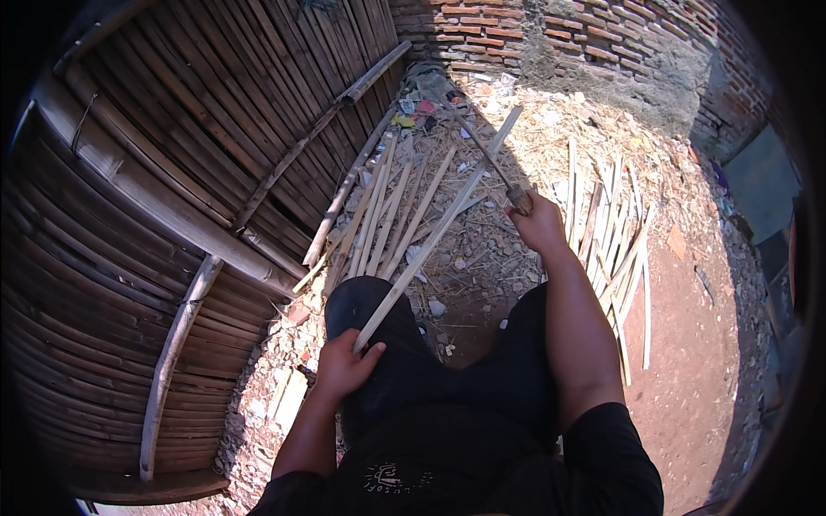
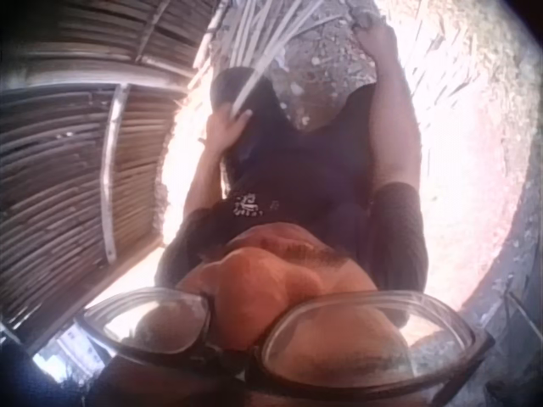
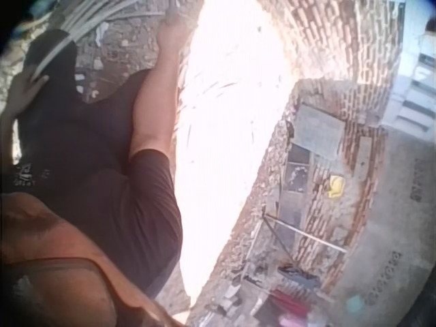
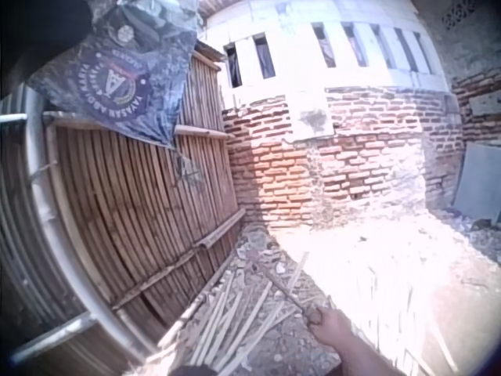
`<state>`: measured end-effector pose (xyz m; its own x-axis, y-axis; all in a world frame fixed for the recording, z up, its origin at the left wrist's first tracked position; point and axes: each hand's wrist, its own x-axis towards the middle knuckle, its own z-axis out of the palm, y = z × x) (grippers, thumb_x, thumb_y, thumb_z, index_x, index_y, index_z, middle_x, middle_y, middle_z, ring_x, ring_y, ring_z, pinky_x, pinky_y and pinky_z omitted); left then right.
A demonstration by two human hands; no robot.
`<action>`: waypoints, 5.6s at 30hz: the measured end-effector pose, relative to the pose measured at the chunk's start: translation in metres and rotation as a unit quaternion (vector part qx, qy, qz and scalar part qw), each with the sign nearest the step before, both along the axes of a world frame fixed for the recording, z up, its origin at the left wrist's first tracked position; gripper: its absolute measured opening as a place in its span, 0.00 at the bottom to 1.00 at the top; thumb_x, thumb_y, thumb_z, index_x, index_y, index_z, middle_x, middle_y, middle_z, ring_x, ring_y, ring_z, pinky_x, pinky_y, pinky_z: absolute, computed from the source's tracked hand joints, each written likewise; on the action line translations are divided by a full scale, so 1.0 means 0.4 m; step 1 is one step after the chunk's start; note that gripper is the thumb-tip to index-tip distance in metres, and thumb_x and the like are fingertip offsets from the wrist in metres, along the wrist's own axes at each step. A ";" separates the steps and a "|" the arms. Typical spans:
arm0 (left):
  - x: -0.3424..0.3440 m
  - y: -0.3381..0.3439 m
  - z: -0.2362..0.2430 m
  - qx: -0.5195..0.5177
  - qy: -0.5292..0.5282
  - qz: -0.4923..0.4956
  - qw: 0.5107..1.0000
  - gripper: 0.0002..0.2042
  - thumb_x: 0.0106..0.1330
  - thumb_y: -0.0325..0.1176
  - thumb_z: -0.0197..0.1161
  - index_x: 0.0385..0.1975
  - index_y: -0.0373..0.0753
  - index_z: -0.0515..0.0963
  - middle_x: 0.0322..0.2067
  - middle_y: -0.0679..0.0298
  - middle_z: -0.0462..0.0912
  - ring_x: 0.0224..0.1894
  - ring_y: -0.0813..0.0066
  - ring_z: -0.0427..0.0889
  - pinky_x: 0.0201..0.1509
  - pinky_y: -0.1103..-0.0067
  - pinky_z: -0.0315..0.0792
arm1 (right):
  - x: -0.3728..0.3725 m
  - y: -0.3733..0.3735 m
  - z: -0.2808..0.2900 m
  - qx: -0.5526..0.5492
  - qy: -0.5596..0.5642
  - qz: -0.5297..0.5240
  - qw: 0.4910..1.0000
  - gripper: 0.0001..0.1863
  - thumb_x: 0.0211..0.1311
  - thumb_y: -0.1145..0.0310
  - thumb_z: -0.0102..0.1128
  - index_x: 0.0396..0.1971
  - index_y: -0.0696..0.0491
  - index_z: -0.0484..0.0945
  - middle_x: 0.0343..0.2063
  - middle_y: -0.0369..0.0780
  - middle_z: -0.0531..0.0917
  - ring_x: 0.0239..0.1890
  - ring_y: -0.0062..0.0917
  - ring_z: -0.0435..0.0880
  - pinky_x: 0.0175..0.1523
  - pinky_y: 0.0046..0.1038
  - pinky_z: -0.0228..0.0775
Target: The person uses a machete to shave thin layers off strips of bamboo while sitting on the ground.
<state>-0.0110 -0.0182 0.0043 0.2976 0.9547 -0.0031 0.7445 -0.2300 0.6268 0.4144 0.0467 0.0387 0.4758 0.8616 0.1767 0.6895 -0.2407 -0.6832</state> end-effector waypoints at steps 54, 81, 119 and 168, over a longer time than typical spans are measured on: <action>0.005 -0.014 -0.029 0.064 0.000 0.024 0.998 0.21 0.64 0.51 0.75 0.28 0.37 0.77 0.18 0.57 0.78 0.23 0.53 0.82 0.28 0.64 0.74 | -0.067 -0.012 -0.004 -0.027 -0.062 0.167 0.984 0.19 0.59 0.57 0.72 0.45 0.53 0.84 0.35 0.52 0.88 0.43 0.52 0.87 0.51 0.48 0.79; 0.005 -0.017 -0.016 0.050 0.001 0.032 0.998 0.21 0.65 0.51 0.74 0.31 0.36 0.80 0.18 0.56 0.78 0.23 0.53 0.82 0.28 0.64 0.74 | -0.156 -0.026 -0.008 -0.026 -0.166 0.319 0.933 0.15 0.54 0.60 0.72 0.40 0.51 0.84 0.32 0.49 0.87 0.39 0.50 0.87 0.46 0.49 0.78; 0.004 -0.008 -0.008 0.018 -0.004 0.014 1.000 0.22 0.63 0.52 0.75 0.30 0.37 0.78 0.19 0.56 0.78 0.25 0.54 0.83 0.30 0.64 0.74 | 0.009 0.013 -0.019 -0.012 0.000 0.024 1.000 0.22 0.61 0.54 0.71 0.48 0.55 0.84 0.38 0.55 0.88 0.46 0.51 0.87 0.53 0.46 0.78; -0.025 -0.027 -0.013 0.065 0.025 -0.007 0.998 0.27 0.63 0.60 0.71 0.32 0.37 0.80 0.21 0.53 0.82 0.28 0.47 0.86 0.34 0.59 0.79 | -0.107 -0.071 0.029 -0.039 -0.201 0.258 0.944 0.16 0.56 0.56 0.69 0.42 0.47 0.85 0.34 0.48 0.88 0.42 0.49 0.87 0.47 0.50 0.79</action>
<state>-0.0211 -0.0292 -0.0008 0.3142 0.9434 0.1058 0.7697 -0.3184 0.5533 0.3717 0.0184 0.0503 -0.1020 0.9782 0.1810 0.9286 0.1589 -0.3354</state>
